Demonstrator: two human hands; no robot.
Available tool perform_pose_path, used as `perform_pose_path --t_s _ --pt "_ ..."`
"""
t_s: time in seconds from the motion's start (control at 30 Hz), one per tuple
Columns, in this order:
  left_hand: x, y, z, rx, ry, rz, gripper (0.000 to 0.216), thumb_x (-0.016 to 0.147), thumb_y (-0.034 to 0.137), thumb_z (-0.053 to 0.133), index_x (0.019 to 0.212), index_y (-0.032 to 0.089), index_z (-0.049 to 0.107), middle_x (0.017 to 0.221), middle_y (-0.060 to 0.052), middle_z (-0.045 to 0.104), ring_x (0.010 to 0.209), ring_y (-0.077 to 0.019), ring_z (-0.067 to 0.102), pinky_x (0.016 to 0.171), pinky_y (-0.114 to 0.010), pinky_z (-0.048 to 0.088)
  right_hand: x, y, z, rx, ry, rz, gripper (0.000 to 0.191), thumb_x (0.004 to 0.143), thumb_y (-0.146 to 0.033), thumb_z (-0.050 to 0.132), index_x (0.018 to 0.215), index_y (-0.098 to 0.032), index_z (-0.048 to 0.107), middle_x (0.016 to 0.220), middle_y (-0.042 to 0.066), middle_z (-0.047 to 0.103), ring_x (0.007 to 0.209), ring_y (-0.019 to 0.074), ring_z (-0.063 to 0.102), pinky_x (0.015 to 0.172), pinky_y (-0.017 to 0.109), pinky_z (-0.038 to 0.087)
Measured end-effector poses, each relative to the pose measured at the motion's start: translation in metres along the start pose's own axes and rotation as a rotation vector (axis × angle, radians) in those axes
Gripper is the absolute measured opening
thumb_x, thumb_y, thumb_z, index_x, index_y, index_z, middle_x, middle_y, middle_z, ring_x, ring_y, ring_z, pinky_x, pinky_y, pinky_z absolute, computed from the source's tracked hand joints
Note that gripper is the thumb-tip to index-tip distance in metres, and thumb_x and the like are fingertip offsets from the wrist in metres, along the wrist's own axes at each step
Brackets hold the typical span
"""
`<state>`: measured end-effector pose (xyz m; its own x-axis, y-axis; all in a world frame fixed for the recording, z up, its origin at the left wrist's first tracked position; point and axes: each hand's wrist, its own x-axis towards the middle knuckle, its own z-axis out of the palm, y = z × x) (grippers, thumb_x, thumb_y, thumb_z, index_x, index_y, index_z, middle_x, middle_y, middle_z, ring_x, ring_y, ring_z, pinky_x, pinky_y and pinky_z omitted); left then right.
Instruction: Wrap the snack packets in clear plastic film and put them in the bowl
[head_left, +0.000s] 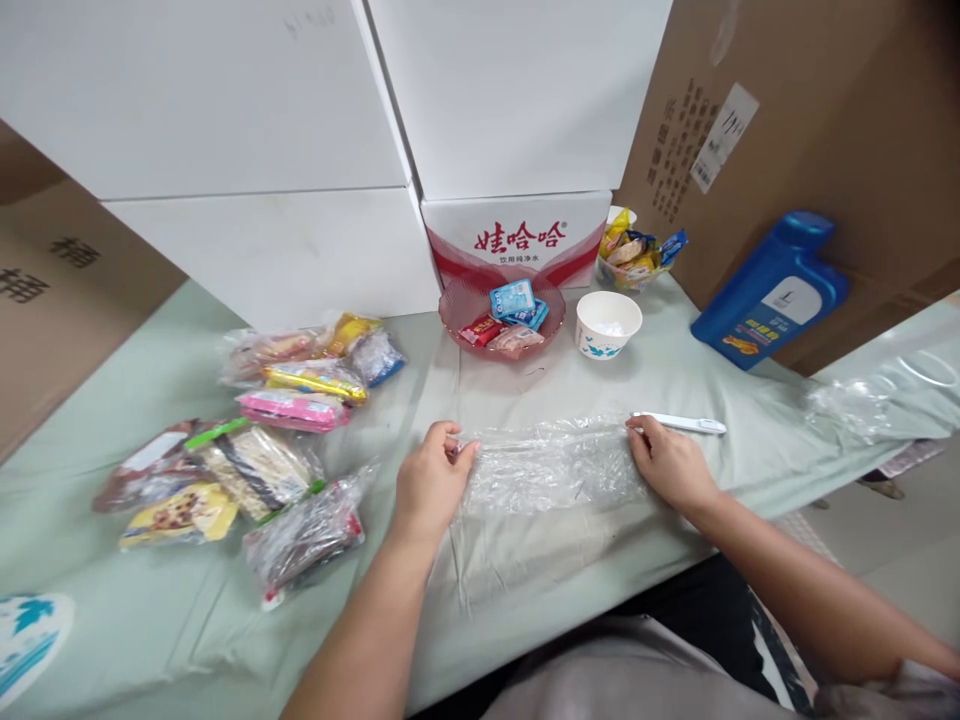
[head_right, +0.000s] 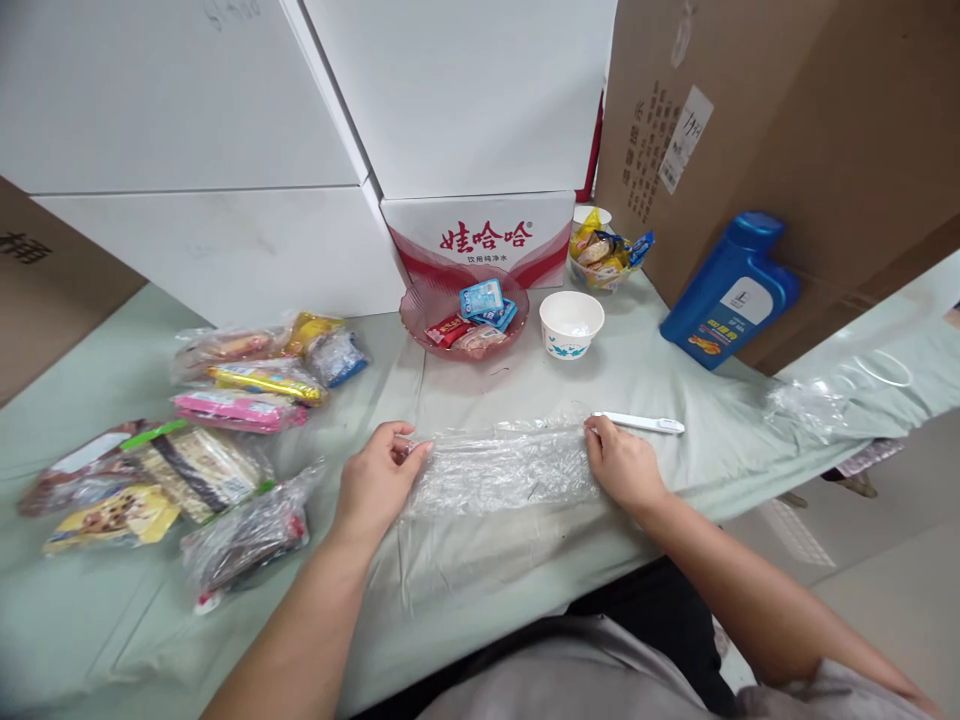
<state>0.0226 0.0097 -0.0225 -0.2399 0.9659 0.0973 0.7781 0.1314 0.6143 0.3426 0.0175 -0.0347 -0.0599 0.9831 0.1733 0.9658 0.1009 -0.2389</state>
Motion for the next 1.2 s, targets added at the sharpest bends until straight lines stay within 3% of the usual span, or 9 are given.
perform_pose_path --t_s 0.17,0.37,0.43,0.57,0.63,0.77,0.9,1.0,1.2 --pt "0.001 0.004 -0.002 0.145 -0.031 -0.007 0.019 0.085 0.037 0.058 0.097 0.022 0.059 0.075 -0.001 0.066 0.074 -0.0214 0.064 0.068 -0.030 0.044 0.000 -0.003 0.000 -0.093 -0.009 -0.015 0.027 0.095 -0.032 0.041 0.103 -0.019 0.062 0.086 0.008 0.074 0.070 0.0246 0.069 0.055 0.030 0.040" --pt "-0.005 0.004 -0.014 -0.014 0.214 0.087 0.025 0.084 0.038 0.055 0.101 0.020 0.058 0.085 -0.002 0.062 0.069 -0.0156 0.059 0.073 -0.029 0.048 0.001 -0.004 -0.002 -0.086 -0.029 -0.037 0.025 0.094 -0.031 0.041 0.097 -0.020 0.062 0.084 0.007 0.073 0.067 0.0225 0.067 0.055 0.030 0.037" --pt "-0.006 0.003 -0.015 -0.074 0.145 0.080 0.027 0.084 0.038 0.054 0.104 0.019 0.057 0.085 -0.002 0.063 0.067 -0.0149 0.059 0.072 -0.030 0.048 0.002 -0.005 -0.005 -0.042 -0.042 -0.025 0.024 0.094 -0.032 0.041 0.096 -0.021 0.062 0.082 0.006 0.073 0.068 0.0226 0.067 0.057 0.030 0.038" --pt "-0.003 -0.002 -0.014 -0.115 -0.121 0.068 0.044 0.075 0.043 0.065 0.112 0.019 0.058 0.090 -0.001 0.062 0.067 -0.0145 0.057 0.068 -0.029 0.050 0.003 -0.003 -0.010 0.097 -0.033 -0.019 0.024 0.093 -0.035 0.042 0.093 -0.021 0.061 0.078 0.004 0.070 0.069 0.0218 0.065 0.063 0.031 0.042" --pt "-0.002 -0.004 -0.012 -0.092 -0.173 0.094 0.046 0.073 0.039 0.068 0.114 0.019 0.059 0.092 -0.001 0.061 0.070 -0.0146 0.057 0.070 -0.030 0.050 0.004 -0.002 -0.012 0.203 -0.018 -0.021 0.024 0.092 -0.037 0.043 0.092 -0.021 0.061 0.077 0.004 0.069 0.068 0.0205 0.064 0.064 0.030 0.043" --pt "-0.001 -0.004 -0.008 -0.020 -0.202 0.114 0.035 0.075 0.027 0.066 0.108 0.019 0.062 0.083 0.000 0.058 0.073 -0.0159 0.057 0.074 -0.031 0.049 0.007 -0.001 -0.012 0.405 0.007 -0.006 0.027 0.091 -0.043 0.045 0.089 -0.021 0.062 0.071 0.002 0.067 0.062 0.0173 0.060 0.060 0.028 0.044" --pt "-0.004 -0.002 -0.005 0.044 -0.223 0.127 0.035 0.076 0.020 0.065 0.111 0.018 0.061 0.085 -0.001 0.060 0.077 -0.0172 0.059 0.074 -0.031 0.049 0.009 -0.001 -0.012 0.451 -0.002 0.070 0.032 0.092 -0.046 0.042 0.078 -0.022 0.058 0.059 -0.001 0.061 0.053 0.0161 0.055 0.055 0.028 0.041" --pt "-0.006 -0.001 -0.005 0.080 -0.232 0.152 0.036 0.076 0.017 0.065 0.112 0.018 0.061 0.089 -0.003 0.061 0.082 -0.0184 0.060 0.075 -0.031 0.049 0.009 -0.002 -0.011 0.360 -0.021 0.059 0.029 0.092 -0.042 0.041 0.079 -0.023 0.059 0.060 0.000 0.063 0.056 0.0181 0.059 0.056 0.029 0.041" --pt "-0.007 -0.002 -0.009 0.089 -0.189 0.193 0.034 0.076 0.012 0.063 0.110 0.018 0.061 0.094 -0.005 0.063 0.084 -0.0200 0.062 0.076 -0.033 0.050 0.005 -0.001 -0.004 0.108 -0.002 0.008 0.028 0.092 -0.038 0.042 0.102 -0.021 0.062 0.071 0.003 0.070 0.063 0.0216 0.066 0.059 0.030 0.043"
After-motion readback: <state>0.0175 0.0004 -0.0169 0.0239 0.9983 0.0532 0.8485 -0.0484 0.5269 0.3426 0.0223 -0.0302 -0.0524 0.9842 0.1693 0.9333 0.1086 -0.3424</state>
